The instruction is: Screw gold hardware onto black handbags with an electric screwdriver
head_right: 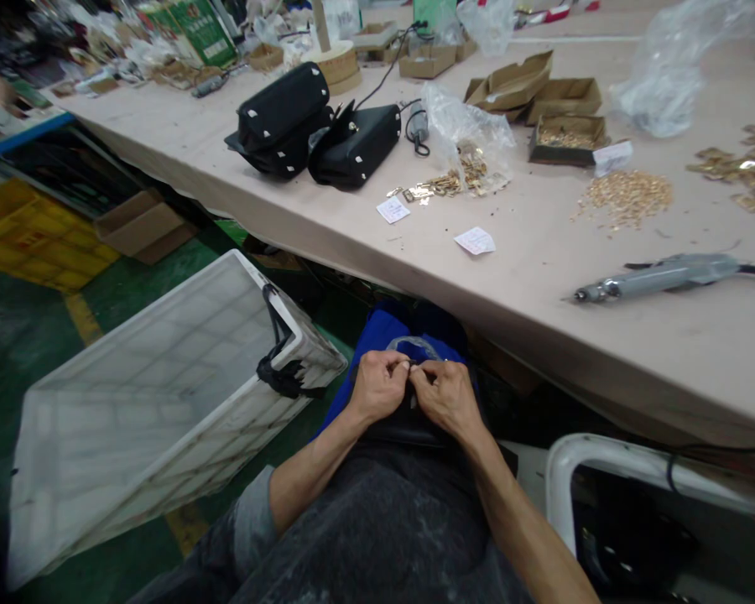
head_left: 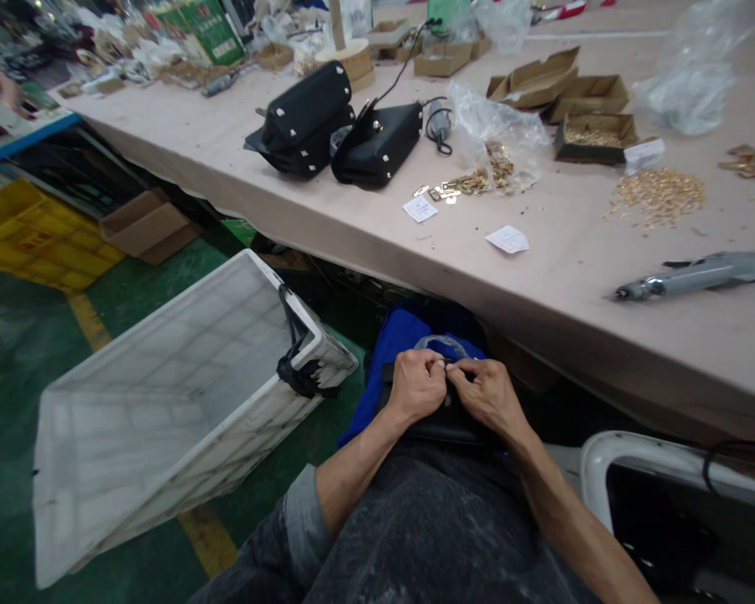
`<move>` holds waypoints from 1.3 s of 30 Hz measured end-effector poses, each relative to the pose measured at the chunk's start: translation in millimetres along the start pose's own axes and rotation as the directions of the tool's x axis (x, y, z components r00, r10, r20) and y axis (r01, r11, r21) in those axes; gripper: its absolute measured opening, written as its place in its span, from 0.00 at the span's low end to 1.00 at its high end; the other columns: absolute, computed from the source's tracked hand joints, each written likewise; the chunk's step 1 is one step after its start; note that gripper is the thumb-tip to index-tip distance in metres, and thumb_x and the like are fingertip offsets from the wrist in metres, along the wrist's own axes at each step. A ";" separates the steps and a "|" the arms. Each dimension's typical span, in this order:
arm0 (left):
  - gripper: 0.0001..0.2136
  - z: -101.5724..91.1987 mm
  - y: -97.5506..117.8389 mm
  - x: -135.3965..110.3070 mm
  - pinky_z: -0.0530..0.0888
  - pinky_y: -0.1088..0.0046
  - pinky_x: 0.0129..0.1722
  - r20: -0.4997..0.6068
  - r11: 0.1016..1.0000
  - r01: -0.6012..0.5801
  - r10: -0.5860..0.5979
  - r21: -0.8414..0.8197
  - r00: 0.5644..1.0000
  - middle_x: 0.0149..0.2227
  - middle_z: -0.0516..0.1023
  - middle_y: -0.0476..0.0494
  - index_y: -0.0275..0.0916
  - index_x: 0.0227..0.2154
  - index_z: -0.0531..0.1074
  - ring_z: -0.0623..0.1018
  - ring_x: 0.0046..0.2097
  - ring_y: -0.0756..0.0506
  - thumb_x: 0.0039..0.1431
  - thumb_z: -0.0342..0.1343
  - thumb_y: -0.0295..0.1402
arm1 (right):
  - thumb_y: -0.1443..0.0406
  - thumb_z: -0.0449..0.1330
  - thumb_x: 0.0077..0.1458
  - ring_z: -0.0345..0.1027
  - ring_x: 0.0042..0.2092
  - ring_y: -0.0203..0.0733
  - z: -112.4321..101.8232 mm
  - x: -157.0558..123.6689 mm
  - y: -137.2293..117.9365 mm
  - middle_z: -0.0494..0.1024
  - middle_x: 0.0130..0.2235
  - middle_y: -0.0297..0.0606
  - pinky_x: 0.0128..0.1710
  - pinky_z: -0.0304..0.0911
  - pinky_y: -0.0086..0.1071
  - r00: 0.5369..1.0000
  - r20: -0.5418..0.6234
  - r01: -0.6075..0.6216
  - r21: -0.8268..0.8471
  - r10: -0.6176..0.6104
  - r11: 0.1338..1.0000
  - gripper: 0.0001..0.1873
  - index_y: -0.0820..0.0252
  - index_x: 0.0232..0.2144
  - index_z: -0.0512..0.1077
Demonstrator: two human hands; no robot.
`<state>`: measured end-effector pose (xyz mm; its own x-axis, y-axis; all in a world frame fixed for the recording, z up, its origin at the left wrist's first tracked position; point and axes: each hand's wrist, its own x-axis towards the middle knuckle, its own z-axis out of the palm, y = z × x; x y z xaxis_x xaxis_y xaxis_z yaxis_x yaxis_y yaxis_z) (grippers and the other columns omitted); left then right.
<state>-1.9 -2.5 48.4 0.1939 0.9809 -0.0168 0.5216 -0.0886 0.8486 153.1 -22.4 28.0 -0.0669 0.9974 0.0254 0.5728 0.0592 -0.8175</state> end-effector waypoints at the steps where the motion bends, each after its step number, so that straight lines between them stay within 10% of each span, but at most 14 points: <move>1: 0.11 0.8 -0.9 0.4 0.58 0.73 0.25 0.009 1.000 -0.003 0.004 -0.007 1.000 0.19 0.67 0.51 0.37 0.21 0.76 0.66 0.22 0.50 0.59 0.54 0.25 | 0.52 0.53 0.65 0.57 0.23 0.36 -1.3 1.2 0.1 0.64 0.19 0.33 0.26 0.47 0.32 0.999 0.015 -0.036 0.004 0.036 0.999 0.28 0.60 0.17 0.68; 6: 0.11 4.3 -3.3 -0.1 0.57 0.74 0.24 0.020 1.000 0.001 -0.001 -0.030 1.000 0.18 0.67 0.52 0.36 0.21 0.76 0.65 0.22 0.51 0.58 0.54 0.23 | 0.45 0.47 0.68 0.60 0.20 0.38 -12.0 5.7 -0.4 0.66 0.17 0.35 0.24 0.52 0.31 0.959 0.136 -0.266 0.114 0.250 0.957 0.36 0.60 0.18 0.71; 13: 0.11 4.3 -3.1 -0.9 0.61 0.76 0.26 0.024 1.000 0.014 -0.013 -0.024 1.000 0.21 0.71 0.51 0.37 0.26 0.78 0.70 0.25 0.50 0.62 0.55 0.26 | 0.54 0.55 0.63 0.64 0.28 0.40 -13.1 6.9 2.2 0.74 0.26 0.36 0.29 0.54 0.32 0.997 0.062 -0.051 0.081 0.046 0.995 0.20 0.60 0.28 0.77; 18: 0.06 6.8 -4.2 -4.7 0.71 0.77 0.29 0.050 0.990 0.062 -0.056 -0.127 0.997 0.35 0.80 0.45 0.37 0.36 0.80 0.79 0.27 0.49 0.60 0.58 0.26 | 0.54 0.55 0.63 0.62 0.26 0.39 -15.0 10.0 1.0 0.70 0.23 0.34 0.29 0.53 0.32 0.998 -0.020 -0.060 0.062 0.061 0.996 0.20 0.59 0.25 0.73; 24: 0.08 11.4 -7.7 -0.5 0.74 0.77 0.24 0.198 0.884 0.222 -0.151 -0.412 0.968 0.19 0.77 0.48 0.33 0.39 0.77 0.80 0.21 0.45 0.60 0.55 0.23 | 0.52 0.56 0.63 0.61 0.25 0.39 -19.2 10.9 -1.7 0.71 0.24 0.34 0.27 0.53 0.32 0.994 -0.043 -0.090 0.128 0.096 0.988 0.21 0.59 0.26 0.74; 39: 0.07 20.1 -21.2 6.1 0.69 0.81 0.20 0.147 0.870 0.258 -0.215 -0.421 0.966 0.25 0.79 0.47 0.32 0.34 0.78 0.74 0.18 0.53 0.55 0.57 0.20 | 0.51 0.57 0.62 0.60 0.25 0.39 -17.2 12.1 -0.8 0.70 0.23 0.34 0.27 0.53 0.32 0.995 -0.047 -0.085 0.142 0.092 0.986 0.22 0.59 0.24 0.72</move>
<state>4.9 1.9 19.7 0.1968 0.9407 -0.2762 0.1542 0.2485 0.9563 165.9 -9.7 38.9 0.0242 0.9994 -0.0230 0.4550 -0.0315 -0.8899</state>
